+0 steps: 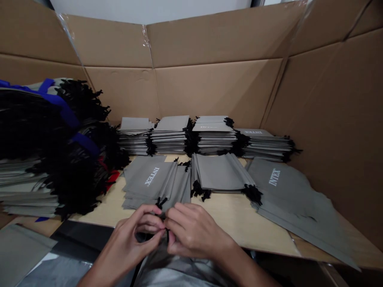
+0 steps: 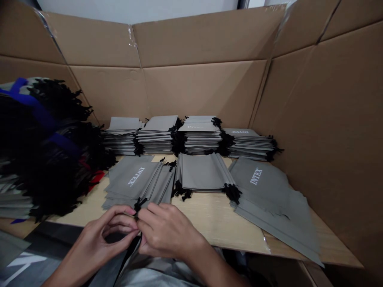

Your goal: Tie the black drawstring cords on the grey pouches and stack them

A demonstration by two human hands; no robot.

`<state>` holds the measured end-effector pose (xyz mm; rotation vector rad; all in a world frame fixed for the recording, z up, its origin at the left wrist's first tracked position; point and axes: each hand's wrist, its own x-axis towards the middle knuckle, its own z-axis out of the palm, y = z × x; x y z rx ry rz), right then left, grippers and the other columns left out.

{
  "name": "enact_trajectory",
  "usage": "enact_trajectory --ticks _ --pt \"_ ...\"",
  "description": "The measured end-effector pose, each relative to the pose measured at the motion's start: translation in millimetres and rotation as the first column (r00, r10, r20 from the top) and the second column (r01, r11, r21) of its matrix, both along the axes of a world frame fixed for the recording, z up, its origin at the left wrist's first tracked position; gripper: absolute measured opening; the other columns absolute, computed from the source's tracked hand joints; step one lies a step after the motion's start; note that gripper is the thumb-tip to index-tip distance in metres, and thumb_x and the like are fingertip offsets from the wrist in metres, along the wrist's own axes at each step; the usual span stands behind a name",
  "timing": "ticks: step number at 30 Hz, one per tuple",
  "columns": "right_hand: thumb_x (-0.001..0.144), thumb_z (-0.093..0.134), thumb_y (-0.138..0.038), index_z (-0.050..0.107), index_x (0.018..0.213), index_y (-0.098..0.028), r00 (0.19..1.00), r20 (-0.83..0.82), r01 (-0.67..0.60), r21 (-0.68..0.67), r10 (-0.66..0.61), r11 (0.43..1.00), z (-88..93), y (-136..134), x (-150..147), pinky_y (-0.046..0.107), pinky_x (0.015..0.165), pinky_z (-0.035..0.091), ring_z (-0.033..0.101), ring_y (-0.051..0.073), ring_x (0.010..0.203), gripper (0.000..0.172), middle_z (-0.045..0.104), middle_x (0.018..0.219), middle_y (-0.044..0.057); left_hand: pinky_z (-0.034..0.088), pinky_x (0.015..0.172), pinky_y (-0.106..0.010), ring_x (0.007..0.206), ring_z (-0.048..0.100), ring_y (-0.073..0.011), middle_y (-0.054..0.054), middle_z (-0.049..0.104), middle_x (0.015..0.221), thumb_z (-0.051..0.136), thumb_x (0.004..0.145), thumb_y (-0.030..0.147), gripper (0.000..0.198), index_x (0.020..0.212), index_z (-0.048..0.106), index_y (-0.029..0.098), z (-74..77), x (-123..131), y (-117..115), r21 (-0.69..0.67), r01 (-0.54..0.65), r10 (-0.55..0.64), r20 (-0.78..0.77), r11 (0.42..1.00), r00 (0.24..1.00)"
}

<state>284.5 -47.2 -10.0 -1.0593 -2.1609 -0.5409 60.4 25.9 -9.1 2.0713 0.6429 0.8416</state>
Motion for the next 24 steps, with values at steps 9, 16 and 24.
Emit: enact_trajectory --ticks 9,16,24 --pt "0.102 0.059 -0.026 0.065 0.091 -0.021 1.000 0.028 -0.012 -0.062 0.013 0.998 -5.5 0 0 0.035 0.063 0.041 0.056 0.022 0.082 0.014 0.060 0.079 0.002 0.067 0.077 -0.020 0.076 0.080 -0.0148 0.005 0.074 0.086 0.073 0.097 0.017 0.011 0.098 0.066 0.026 20.1 7 -3 0.091 0.051 -0.042 -0.101 0.995 0.994" --pt "0.104 0.062 -0.035 0.065 0.093 -0.021 0.999 -0.026 -0.048 -0.056 0.047 0.997 -11.6 1 -1 0.034 0.066 0.042 0.055 0.022 0.082 0.018 0.060 0.081 0.002 0.054 0.070 -0.018 0.072 0.067 -0.0121 0.005 0.070 0.079 0.067 0.092 0.013 0.028 0.082 0.045 0.027 24.0 6 -2 0.129 0.092 -0.067 -0.184 0.987 0.981" --pt "0.096 0.066 -0.033 0.061 0.090 -0.022 0.998 -0.059 -0.046 -0.130 0.039 0.990 -10.9 1 -1 0.032 0.062 0.040 0.057 0.020 0.075 0.013 0.061 0.080 0.001 0.051 0.069 -0.021 0.075 0.064 -0.0153 0.002 0.066 0.080 0.070 0.087 0.016 0.036 0.079 0.037 0.028 5.6 6 1 -0.059 0.073 -0.079 -0.110 0.996 0.991"
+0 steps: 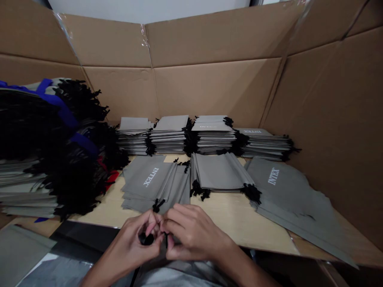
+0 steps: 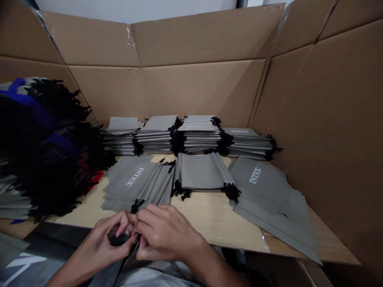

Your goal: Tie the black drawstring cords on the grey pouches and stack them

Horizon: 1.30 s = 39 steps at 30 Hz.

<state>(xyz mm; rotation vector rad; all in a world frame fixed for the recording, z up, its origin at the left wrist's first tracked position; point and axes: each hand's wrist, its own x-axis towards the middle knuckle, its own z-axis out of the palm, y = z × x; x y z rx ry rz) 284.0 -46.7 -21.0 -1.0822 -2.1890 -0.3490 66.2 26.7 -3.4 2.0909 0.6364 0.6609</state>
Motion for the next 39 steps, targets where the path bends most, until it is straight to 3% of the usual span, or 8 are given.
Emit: enact_trajectory --ticks 4,11,17,23,30,34,39 --pt "0.085 0.066 -0.026 0.062 0.089 -0.022 0.998 -0.064 -0.011 0.017 0.012 1.000 -0.8 1 -1 0.032 0.059 0.037 0.055 0.019 0.072 0.007 0.062 0.082 0.001 0.049 0.065 -0.020 0.071 0.058 -0.0142 0.003 0.065 0.078 0.074 0.080 0.016 0.039 0.076 0.037 0.027 -2.8 3 -2 -0.112 -0.030 0.036 0.045 0.993 0.998" --pt "0.071 0.062 -0.021 0.061 0.090 -0.023 0.975 -0.205 -0.079 0.035 0.084 0.996 -1.7 1 -5 0.031 0.058 0.037 0.056 0.018 0.073 0.020 0.066 0.087 0.001 0.046 0.062 -0.019 0.066 0.052 -0.0115 0.005 0.061 0.074 0.075 0.076 0.013 0.043 0.074 0.035 0.027 -5.1 6 -1 -0.323 0.012 0.014 0.080 0.946 0.997" --pt "0.069 0.057 -0.022 0.058 0.089 -0.024 0.973 -0.219 -0.067 0.061 0.079 0.996 -0.1 3 -5 0.032 0.057 0.037 0.057 0.019 0.073 0.020 0.064 0.084 0.001 0.043 0.050 -0.016 0.054 0.051 -0.0088 0.010 0.055 0.067 0.076 0.078 0.014 0.045 0.077 0.033 0.028 -18.5 6 4 -0.467 0.050 0.004 0.113 0.883 0.994" --pt "0.073 0.058 -0.025 0.056 0.092 -0.024 0.975 -0.221 -0.021 0.055 0.032 0.998 -0.4 4 -6 0.031 0.060 0.041 0.058 0.020 0.074 0.019 0.064 0.086 0.002 0.041 0.046 -0.016 0.045 0.050 -0.0064 0.010 0.059 0.063 0.080 0.075 0.015 0.049 0.075 0.033 0.027 -20.2 7 6 -0.505 0.026 0.040 0.120 0.863 0.992" --pt "0.073 0.057 -0.022 0.056 0.095 -0.024 0.958 -0.285 0.049 0.102 -0.018 0.994 -1.4 1 -10 0.032 0.063 0.041 0.058 0.020 0.076 0.022 0.063 0.086 0.001 0.035 0.043 -0.014 0.040 0.047 -0.0032 0.010 0.058 0.065 0.093 0.080 0.037 0.061 0.078 0.033 0.026 -12.2 10 3 -0.556 0.063 0.037 0.167 0.829 0.985" --pt "0.072 0.055 -0.020 0.057 0.094 -0.024 0.952 -0.307 0.054 0.123 -0.013 0.991 0.7 1 -10 0.032 0.063 0.042 0.059 0.020 0.077 0.023 0.064 0.086 0.001 0.032 0.040 -0.013 0.038 0.040 -0.0006 0.012 0.051 0.068 0.091 0.085 0.046 0.063 0.078 0.032 0.026 -10.5 14 -1 -0.595 0.067 0.083 0.220 0.801 0.972" --pt "0.073 0.056 -0.018 0.056 0.092 -0.024 0.955 -0.296 0.062 0.194 -0.002 0.979 2.3 0 -12 0.033 0.063 0.042 0.059 0.020 0.077 0.019 0.066 0.085 0.001 0.030 0.042 -0.012 0.037 0.039 0.0003 0.011 0.055 0.068 0.090 0.088 0.049 0.060 0.080 0.035 0.025 -11.1 13 0 -0.582 0.063 0.090 0.229 0.811 0.969"
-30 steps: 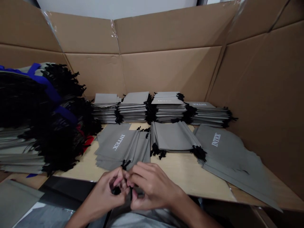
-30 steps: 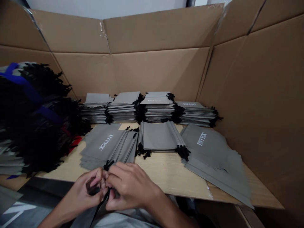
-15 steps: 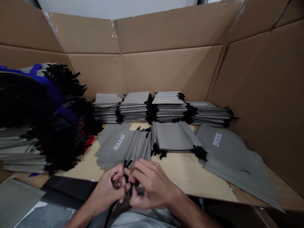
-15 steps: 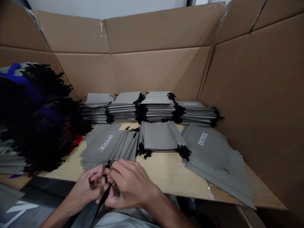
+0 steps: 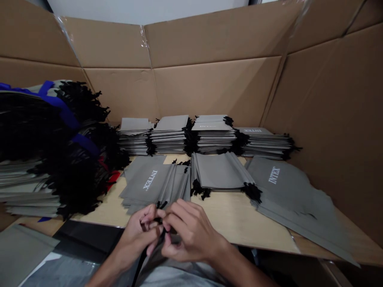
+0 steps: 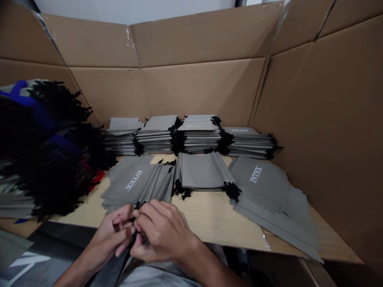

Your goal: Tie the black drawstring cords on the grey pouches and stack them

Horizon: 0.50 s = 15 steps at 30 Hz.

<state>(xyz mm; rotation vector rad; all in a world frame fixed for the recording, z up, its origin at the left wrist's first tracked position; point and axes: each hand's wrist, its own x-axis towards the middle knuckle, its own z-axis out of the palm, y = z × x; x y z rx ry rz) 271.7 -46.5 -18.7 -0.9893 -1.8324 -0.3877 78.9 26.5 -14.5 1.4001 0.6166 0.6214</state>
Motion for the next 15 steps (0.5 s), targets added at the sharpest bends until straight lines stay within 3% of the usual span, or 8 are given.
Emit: enact_trajectory --ticks 4,8,11,15 --pt "0.076 0.060 -0.019 0.058 0.094 -0.024 1.000 -0.021 -0.007 -0.113 0.004 0.994 0.7 -2.0 0.6 0.033 0.067 0.046 0.060 0.020 0.081 0.020 0.066 0.088 0.001 0.043 0.050 -0.016 0.049 0.057 -0.0048 0.002 0.069 0.086 0.091 0.088 0.048 0.058 0.082 0.038 0.024 4.8 -1.1 3.8 0.029 0.019 -0.018 -0.014 0.999 1.000" --pt "0.078 0.061 -0.020 0.059 0.093 -0.024 0.998 -0.061 -0.031 -0.188 0.019 0.982 3.3 -3.1 3.9 0.032 0.068 0.045 0.061 0.021 0.084 0.015 0.067 0.092 0.002 0.054 0.064 -0.021 0.068 0.063 -0.0112 -0.001 0.069 0.091 0.093 0.087 0.049 0.056 0.083 0.044 0.024 7.5 0.1 4.6 0.109 0.000 -0.003 0.031 0.994 1.000" --pt "0.083 0.062 -0.019 0.061 0.096 -0.024 0.995 -0.094 -0.057 -0.213 0.038 0.975 5.1 -2.8 6.1 0.032 0.070 0.047 0.063 0.021 0.087 0.014 0.069 0.095 0.003 0.056 0.072 -0.022 0.082 0.065 -0.0154 -0.002 0.066 0.092 0.087 0.095 0.046 0.041 0.086 0.054 0.023 5.9 -1.9 3.7 0.163 -0.030 0.017 0.081 0.986 0.997" --pt "0.088 0.064 -0.019 0.063 0.100 -0.024 0.989 -0.135 -0.083 -0.199 0.056 0.976 5.8 -2.2 7.3 0.031 0.071 0.047 0.064 0.020 0.086 0.013 0.070 0.095 0.002 0.059 0.077 -0.025 0.084 0.069 -0.0169 -0.004 0.069 0.100 0.083 0.099 0.040 0.024 0.097 0.069 0.021 3.7 -7.4 4.0 0.161 -0.010 -0.001 0.068 0.987 0.998"
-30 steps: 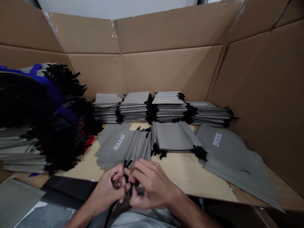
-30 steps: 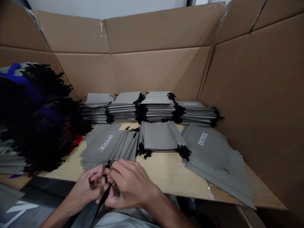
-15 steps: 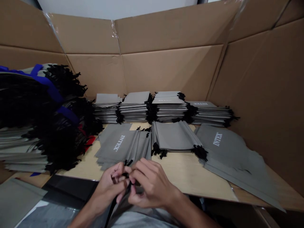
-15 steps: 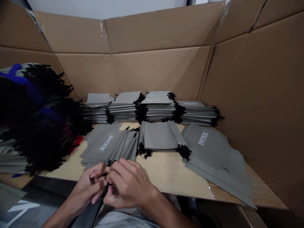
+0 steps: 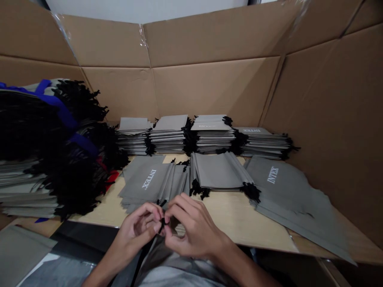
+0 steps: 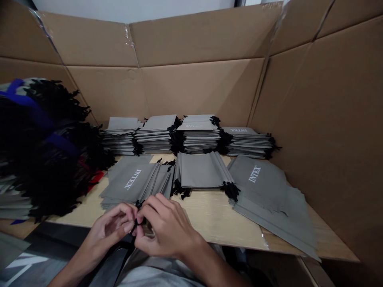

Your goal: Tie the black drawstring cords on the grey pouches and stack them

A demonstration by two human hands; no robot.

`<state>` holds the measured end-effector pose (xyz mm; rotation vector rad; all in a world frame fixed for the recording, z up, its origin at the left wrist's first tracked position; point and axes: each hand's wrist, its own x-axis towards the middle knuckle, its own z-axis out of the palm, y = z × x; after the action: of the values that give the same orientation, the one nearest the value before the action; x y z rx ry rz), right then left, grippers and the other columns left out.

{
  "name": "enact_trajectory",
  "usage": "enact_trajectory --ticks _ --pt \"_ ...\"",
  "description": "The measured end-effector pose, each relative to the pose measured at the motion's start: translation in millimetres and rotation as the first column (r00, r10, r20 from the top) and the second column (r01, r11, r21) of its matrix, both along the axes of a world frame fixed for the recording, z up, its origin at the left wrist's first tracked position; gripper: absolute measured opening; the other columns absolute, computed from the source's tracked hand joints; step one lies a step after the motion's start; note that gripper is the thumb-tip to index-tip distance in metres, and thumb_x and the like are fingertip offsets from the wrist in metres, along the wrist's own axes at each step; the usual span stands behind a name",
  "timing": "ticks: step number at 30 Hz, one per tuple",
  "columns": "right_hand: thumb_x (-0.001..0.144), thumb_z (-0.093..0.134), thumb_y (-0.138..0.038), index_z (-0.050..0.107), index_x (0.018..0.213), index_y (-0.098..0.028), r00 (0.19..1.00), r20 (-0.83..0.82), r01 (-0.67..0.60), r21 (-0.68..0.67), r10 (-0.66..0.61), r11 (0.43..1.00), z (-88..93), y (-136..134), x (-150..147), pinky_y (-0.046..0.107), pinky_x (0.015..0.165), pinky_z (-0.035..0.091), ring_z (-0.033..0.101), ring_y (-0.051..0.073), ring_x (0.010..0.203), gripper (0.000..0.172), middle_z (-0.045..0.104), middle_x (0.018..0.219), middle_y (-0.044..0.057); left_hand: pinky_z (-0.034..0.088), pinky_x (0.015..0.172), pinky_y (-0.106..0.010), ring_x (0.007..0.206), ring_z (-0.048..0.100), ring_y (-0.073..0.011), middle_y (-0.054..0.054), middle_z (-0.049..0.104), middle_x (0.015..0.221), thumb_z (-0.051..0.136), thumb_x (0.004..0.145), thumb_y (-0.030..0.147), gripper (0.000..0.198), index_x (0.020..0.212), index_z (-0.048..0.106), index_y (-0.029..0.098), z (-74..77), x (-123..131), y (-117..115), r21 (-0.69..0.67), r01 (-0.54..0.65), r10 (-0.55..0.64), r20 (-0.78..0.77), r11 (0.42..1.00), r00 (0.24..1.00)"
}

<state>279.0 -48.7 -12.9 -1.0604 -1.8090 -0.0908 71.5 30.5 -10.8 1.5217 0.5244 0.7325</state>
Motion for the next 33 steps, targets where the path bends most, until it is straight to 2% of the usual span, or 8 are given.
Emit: enact_trajectory --ticks 9,15,18,25,33 --pt "0.095 0.069 -0.021 0.068 0.103 -0.023 0.999 -0.031 -0.010 0.029 0.011 1.000 1.1 0 3 0.030 0.071 0.048 0.067 0.018 0.084 0.008 0.074 0.096 0.001 0.062 0.079 -0.022 0.088 0.073 -0.0182 -0.003 0.077 0.097 0.091 0.093 0.039 0.027 0.109 0.077 0.023 1.8 -7 3 -0.048 -0.056 0.053 -0.060 0.997 0.997" --pt "0.099 0.072 -0.020 0.070 0.106 -0.022 0.998 -0.052 -0.036 0.031 0.038 0.999 -0.3 1 5 0.030 0.076 0.051 0.069 0.018 0.087 0.008 0.077 0.099 0.002 0.063 0.078 -0.023 0.089 0.076 -0.0203 -0.003 0.076 0.096 0.090 0.093 0.042 0.027 0.108 0.077 0.022 -3.2 -14 8 0.069 -0.105 0.111 -0.088 0.992 0.990" --pt "0.098 0.072 -0.019 0.071 0.108 -0.022 0.996 -0.048 -0.079 0.030 0.080 0.996 1.1 1 6 0.029 0.074 0.051 0.070 0.018 0.087 0.011 0.078 0.100 0.002 0.063 0.077 -0.023 0.087 0.075 -0.0193 -0.003 0.074 0.096 0.089 0.094 0.042 0.026 0.104 0.076 0.022 -2.0 -14 8 0.112 -0.109 0.119 -0.086 0.988 0.989" --pt "0.097 0.074 -0.020 0.071 0.104 -0.022 0.994 -0.013 -0.112 0.016 0.112 0.994 4.7 0 8 0.029 0.071 0.049 0.069 0.018 0.083 0.008 0.079 0.096 0.001 0.060 0.077 -0.021 0.084 0.070 -0.0171 -0.002 0.069 0.090 0.085 0.098 0.039 0.024 0.091 0.071 0.021 14.6 -6 1 0.180 -0.050 0.061 -0.056 0.982 0.997" --pt "0.093 0.071 -0.017 0.069 0.102 -0.022 0.996 0.019 -0.088 0.014 0.088 0.996 0.6 -1 5 0.029 0.068 0.049 0.068 0.018 0.081 0.010 0.077 0.093 0.001 0.054 0.071 -0.019 0.079 0.063 -0.0156 -0.001 0.064 0.086 0.080 0.101 0.041 0.035 0.082 0.057 0.022 9.7 -2 -3 0.207 -0.043 0.051 -0.033 0.977 0.998"
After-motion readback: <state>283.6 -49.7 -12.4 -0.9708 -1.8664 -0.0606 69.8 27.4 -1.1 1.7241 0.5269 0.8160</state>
